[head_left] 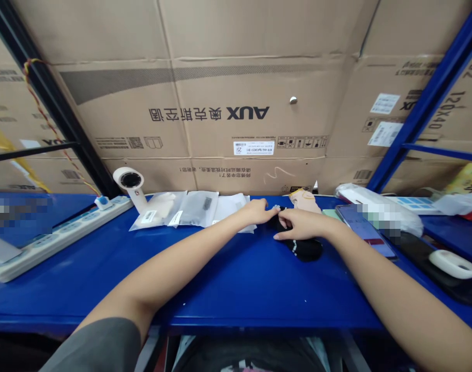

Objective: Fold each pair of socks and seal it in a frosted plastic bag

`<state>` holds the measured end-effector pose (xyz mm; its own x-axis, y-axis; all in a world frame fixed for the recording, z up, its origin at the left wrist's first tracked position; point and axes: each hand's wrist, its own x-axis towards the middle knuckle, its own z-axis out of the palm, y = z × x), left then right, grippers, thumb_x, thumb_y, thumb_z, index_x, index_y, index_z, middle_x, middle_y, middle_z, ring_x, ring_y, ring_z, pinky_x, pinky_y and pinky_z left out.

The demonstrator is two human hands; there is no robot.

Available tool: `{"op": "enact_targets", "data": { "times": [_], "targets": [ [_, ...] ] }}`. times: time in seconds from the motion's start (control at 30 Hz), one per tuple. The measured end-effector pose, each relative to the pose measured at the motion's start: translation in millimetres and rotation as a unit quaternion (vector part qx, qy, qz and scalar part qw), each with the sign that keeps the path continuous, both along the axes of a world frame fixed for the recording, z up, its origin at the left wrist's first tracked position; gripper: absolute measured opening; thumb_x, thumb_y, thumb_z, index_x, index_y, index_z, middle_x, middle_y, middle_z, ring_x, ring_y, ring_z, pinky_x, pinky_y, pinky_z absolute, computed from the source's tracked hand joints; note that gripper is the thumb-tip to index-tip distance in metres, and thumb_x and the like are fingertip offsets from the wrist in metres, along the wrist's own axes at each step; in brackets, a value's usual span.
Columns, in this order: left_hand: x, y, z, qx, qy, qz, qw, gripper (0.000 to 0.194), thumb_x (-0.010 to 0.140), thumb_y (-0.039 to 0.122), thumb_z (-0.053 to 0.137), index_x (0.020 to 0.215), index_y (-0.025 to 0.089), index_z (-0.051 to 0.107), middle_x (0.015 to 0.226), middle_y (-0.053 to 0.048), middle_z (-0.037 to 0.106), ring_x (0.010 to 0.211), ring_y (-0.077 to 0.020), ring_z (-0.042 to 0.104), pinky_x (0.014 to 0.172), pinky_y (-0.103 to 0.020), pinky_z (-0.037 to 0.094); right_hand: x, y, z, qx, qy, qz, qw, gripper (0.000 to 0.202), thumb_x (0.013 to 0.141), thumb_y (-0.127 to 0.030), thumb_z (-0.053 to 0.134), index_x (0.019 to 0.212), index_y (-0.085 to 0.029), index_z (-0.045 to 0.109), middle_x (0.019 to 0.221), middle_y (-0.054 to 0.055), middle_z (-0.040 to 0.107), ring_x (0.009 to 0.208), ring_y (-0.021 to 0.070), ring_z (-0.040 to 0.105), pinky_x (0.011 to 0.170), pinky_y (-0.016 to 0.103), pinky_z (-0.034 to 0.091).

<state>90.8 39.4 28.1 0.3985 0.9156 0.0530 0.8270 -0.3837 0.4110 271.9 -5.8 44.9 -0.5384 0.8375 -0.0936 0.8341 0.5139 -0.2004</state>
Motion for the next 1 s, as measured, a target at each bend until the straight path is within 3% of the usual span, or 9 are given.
{"op": "enact_targets", "data": {
  "times": [0.17,0.23,0.33,0.4,0.63,0.77,0.87,1.0],
  "targets": [
    [26.8,-1.5,2.9,-0.041,0.078,0.019,0.996,0.070,0.091,0.069,0.031,0.112,0.011,0.064,0.123,-0.024,0.066,0.113,-0.0387,0.064,0.086,-0.041,0.050,11.3,-12.7,20.9,-0.016,-0.040,-0.054,0.998,0.050,0.076,-0.069,0.059,0.065,-0.021,0.053,0.066,0.004,0.062,0.057,0.0164,0.051,0.052,0.030,0.034],
    [29.1,0.0,0.4,-0.034,0.083,0.024,0.996,0.066,0.092,0.067,0.034,0.117,0.012,0.061,0.126,-0.024,0.065,0.115,-0.0385,0.063,0.086,-0.041,0.050,11.6,-18.7,26.4,-0.080,-0.063,-0.082,0.991,0.053,0.073,-0.071,0.062,0.061,-0.021,0.053,0.059,0.004,0.060,0.052,0.0156,0.052,0.049,0.029,0.035],
    [27.0,4.5,-4.2,-0.027,0.087,0.014,0.996,0.049,0.096,0.050,0.036,0.119,0.012,0.059,0.125,-0.023,0.065,0.115,-0.0348,0.064,0.088,-0.039,0.049,9.2,-22.5,26.3,-0.221,-0.071,-0.103,0.967,0.057,0.066,-0.074,0.067,0.059,-0.020,0.052,0.053,0.002,0.059,0.048,0.0163,0.057,0.048,0.027,0.042],
    [23.9,7.5,-7.6,-0.029,0.085,0.008,0.996,0.044,0.098,0.042,0.033,0.118,0.011,0.058,0.124,-0.023,0.066,0.113,-0.0328,0.065,0.087,-0.038,0.049,7.9,-21.0,23.2,-0.249,-0.076,-0.107,0.959,0.058,0.062,-0.074,0.070,0.058,-0.019,0.052,0.052,0.002,0.059,0.049,0.0173,0.060,0.049,0.028,0.046],
    [16.0,7.3,-23.4,0.005,0.042,0.007,0.999,0.045,0.100,0.038,0.024,0.115,0.011,0.056,0.119,-0.024,0.067,0.112,-0.0351,0.064,0.089,-0.043,0.047,11.3,-15.7,20.7,-0.257,-0.086,-0.109,0.956,0.052,0.064,-0.065,0.075,0.052,-0.019,0.052,0.051,0.003,0.059,0.050,0.0159,0.058,0.050,0.028,0.046],
    [11.5,9.2,-28.6,0.007,-0.023,0.004,1.000,0.039,0.095,0.040,0.038,0.120,0.017,0.057,0.114,-0.014,0.071,0.106,-0.0289,0.066,0.087,-0.037,0.049,19.4,-19.7,28.0,-0.240,-0.114,-0.114,0.957,0.045,0.060,-0.054,0.080,0.052,-0.020,0.052,0.048,0.000,0.055,0.046,0.0137,0.051,0.049,0.027,0.039],
    [6.8,14.9,-32.5,0.005,-0.091,-0.022,0.996,0.034,0.089,0.035,0.048,0.118,0.023,0.063,0.113,-0.005,0.072,0.105,-0.0218,0.066,0.091,-0.031,0.049,23.1,-18.8,31.3,-0.175,-0.120,-0.082,0.974,0.045,0.059,-0.057,0.080,0.056,-0.021,0.052,0.049,-0.003,0.051,0.046,0.0120,0.044,0.048,0.027,0.030],
    [2.1,21.6,-38.5,-0.013,-0.158,-0.041,0.987,0.031,0.087,0.031,0.050,0.108,0.021,0.071,0.118,-0.003,0.070,0.112,-0.0197,0.063,0.097,-0.028,0.047,13.0,-7.9,18.5,-0.044,0.034,-0.011,0.998,0.051,0.076,-0.067,0.062,0.059,-0.021,0.046,0.055,-0.003,0.048,0.052,0.0116,0.041,0.051,0.026,0.028]
  ]
}}
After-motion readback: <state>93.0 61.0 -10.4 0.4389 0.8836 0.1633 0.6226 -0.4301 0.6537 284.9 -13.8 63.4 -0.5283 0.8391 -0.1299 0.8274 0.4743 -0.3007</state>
